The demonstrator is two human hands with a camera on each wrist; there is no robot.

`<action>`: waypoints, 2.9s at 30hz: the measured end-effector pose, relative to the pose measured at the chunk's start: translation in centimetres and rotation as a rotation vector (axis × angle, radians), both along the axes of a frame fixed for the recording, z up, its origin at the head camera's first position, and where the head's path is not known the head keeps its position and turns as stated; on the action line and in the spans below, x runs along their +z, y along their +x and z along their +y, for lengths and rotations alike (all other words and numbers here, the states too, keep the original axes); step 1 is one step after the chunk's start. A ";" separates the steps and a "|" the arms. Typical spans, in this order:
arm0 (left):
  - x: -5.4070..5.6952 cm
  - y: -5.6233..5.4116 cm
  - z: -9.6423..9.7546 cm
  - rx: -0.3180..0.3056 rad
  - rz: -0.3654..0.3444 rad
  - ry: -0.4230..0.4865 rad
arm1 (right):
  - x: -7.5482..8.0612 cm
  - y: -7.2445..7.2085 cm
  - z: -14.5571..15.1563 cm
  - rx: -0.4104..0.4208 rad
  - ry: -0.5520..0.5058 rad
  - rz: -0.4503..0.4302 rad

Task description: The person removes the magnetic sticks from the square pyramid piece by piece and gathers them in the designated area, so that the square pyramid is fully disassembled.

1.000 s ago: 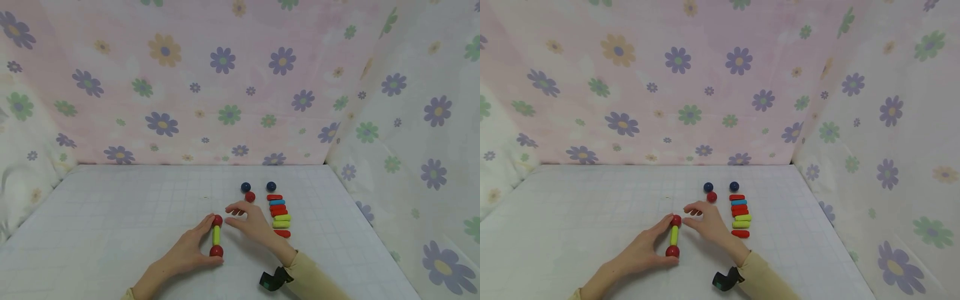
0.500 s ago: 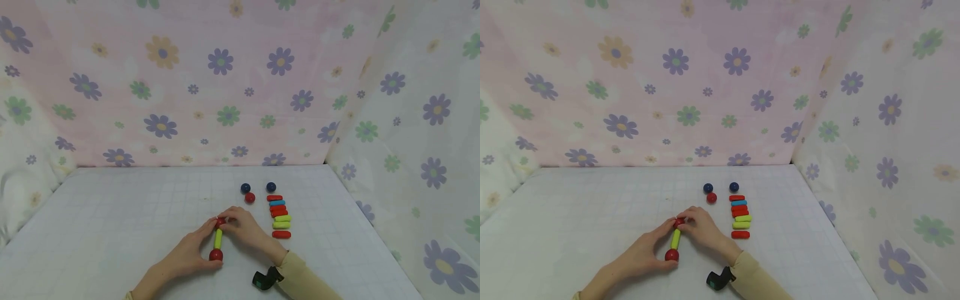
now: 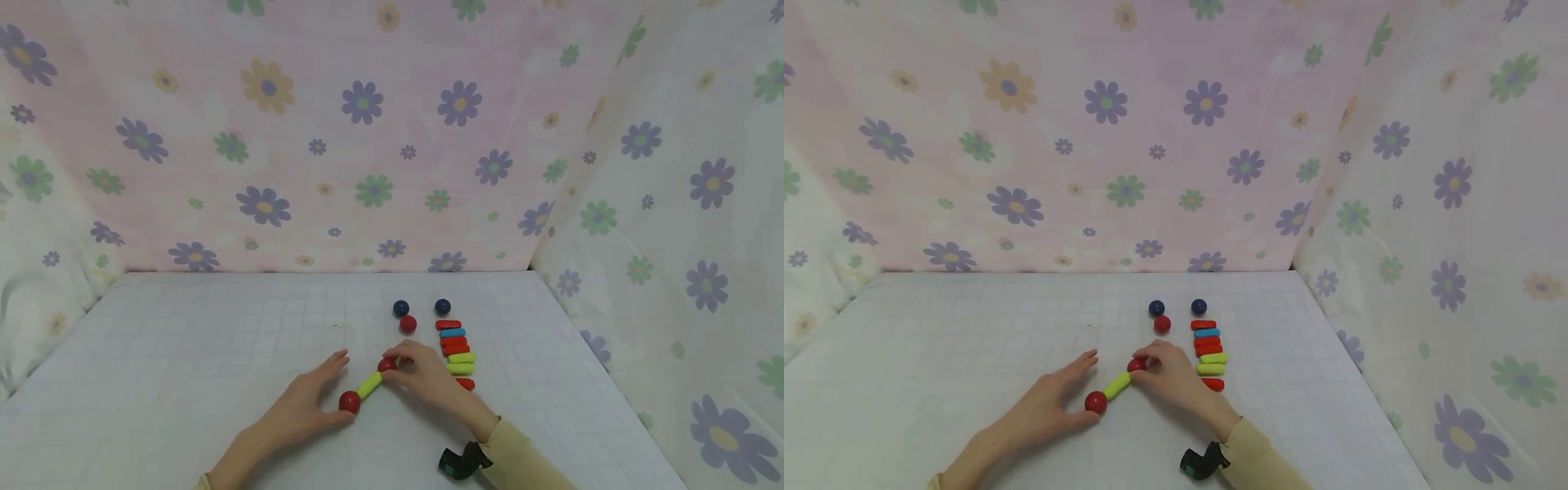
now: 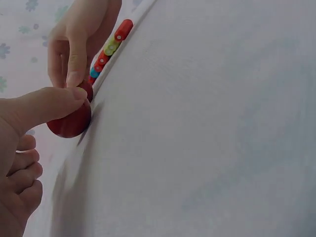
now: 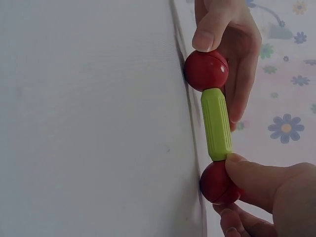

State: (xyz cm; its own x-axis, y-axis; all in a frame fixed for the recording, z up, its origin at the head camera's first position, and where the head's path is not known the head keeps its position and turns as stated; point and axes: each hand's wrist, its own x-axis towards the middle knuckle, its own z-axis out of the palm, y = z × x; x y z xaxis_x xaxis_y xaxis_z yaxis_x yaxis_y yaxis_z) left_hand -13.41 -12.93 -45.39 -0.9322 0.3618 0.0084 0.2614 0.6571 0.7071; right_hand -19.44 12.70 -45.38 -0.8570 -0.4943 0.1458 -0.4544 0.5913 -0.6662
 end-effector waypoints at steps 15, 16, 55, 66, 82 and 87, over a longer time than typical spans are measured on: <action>-0.4 -0.3 0.1 0.140 0.115 0.103 | -0.5 1.1 0.9 0.024 -0.027 0.016; -0.5 -0.3 0.1 0.145 0.113 0.103 | -0.6 1.1 0.9 0.029 -0.032 0.007; -0.5 -0.1 0.4 0.127 0.108 0.089 | -1.4 1.0 1.4 -0.147 -0.084 0.015; -0.7 -0.3 0.5 0.122 0.119 0.090 | -0.6 0.7 2.0 -0.083 -0.060 0.029; -0.8 -0.4 0.4 0.114 0.100 0.090 | 0.6 -2.0 -0.2 -0.134 -0.136 -0.068; -0.7 -0.5 0.4 0.108 0.085 0.088 | 0.5 -3.3 -1.7 -0.147 -0.141 -0.092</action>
State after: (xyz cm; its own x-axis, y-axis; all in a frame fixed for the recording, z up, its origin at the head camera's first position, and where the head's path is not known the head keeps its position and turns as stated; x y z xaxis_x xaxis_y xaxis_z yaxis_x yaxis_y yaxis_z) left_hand -13.89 -12.52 -46.07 -0.9603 0.2536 0.1160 0.2537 0.6214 0.7412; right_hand -22.77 10.99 -44.89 -0.9311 -0.3438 0.1222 -0.3037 0.5445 -0.7818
